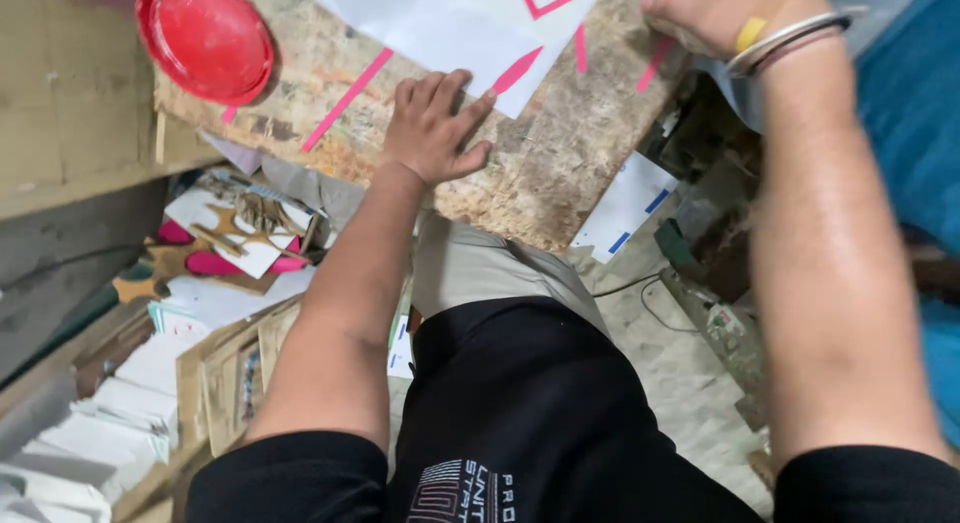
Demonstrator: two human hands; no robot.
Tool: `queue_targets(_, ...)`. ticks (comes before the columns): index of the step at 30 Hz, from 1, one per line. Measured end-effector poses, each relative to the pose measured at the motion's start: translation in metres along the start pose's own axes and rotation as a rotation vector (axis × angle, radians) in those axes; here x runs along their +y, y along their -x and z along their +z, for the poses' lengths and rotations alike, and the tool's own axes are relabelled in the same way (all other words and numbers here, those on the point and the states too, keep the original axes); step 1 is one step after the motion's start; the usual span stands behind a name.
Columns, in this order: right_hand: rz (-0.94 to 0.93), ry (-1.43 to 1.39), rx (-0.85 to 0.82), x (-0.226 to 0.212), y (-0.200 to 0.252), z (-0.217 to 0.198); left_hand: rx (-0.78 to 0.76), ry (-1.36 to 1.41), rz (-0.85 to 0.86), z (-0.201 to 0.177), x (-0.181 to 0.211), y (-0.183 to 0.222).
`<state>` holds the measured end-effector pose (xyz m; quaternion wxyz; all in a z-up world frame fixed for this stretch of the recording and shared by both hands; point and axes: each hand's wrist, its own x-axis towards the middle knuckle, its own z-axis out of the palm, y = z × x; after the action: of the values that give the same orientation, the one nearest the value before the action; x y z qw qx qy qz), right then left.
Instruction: The person applies adhesive strips to printed paper sheets and then places the sheets into a packaging machine.
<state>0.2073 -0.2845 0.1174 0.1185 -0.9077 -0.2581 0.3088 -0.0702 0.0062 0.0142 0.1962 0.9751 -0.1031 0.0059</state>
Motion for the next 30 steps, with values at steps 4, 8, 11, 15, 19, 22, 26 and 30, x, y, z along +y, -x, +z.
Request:
queue_targets(4, 0.04, -0.029, -0.209, 0.001, -0.016, -0.004, 0.035, 0.022, -0.009, 0.007, -0.004, 0.004)
queue_targets(8, -0.001, -0.111, -0.253, 0.008, -0.011, 0.003, -0.023, -0.04, -0.013, 0.009, 0.001, 0.006)
queue_targets(11, -0.002, -0.046, -0.188, 0.019, -0.012, 0.003, -0.011, -0.044, -0.014, 0.01, -0.001, 0.004)
queue_targets(15, 0.042, -0.122, -0.029, 0.018, 0.011, -0.001, 0.038, -0.07, 0.028, 0.014, -0.004, 0.007)
queue_targets(19, 0.109, -0.572, 0.15, 0.039, 0.067, -0.008, 0.013, -0.042, -0.007, 0.013, -0.001, 0.005)
queue_targets(22, 0.121, -1.136, 0.125, -0.03, 0.096, -0.009, 0.052, -0.048, -0.01, 0.01, -0.002, 0.006)
queue_targets(26, 0.046, -1.563, -0.227, -0.036, 0.085, 0.088, 0.068, 0.028, 0.008, 0.009, -0.005, 0.011)
queue_targets(30, 0.07, -1.366, -0.376, -0.048, 0.056, 0.168, 0.06, 0.01, 0.008, 0.018, -0.004, 0.009)
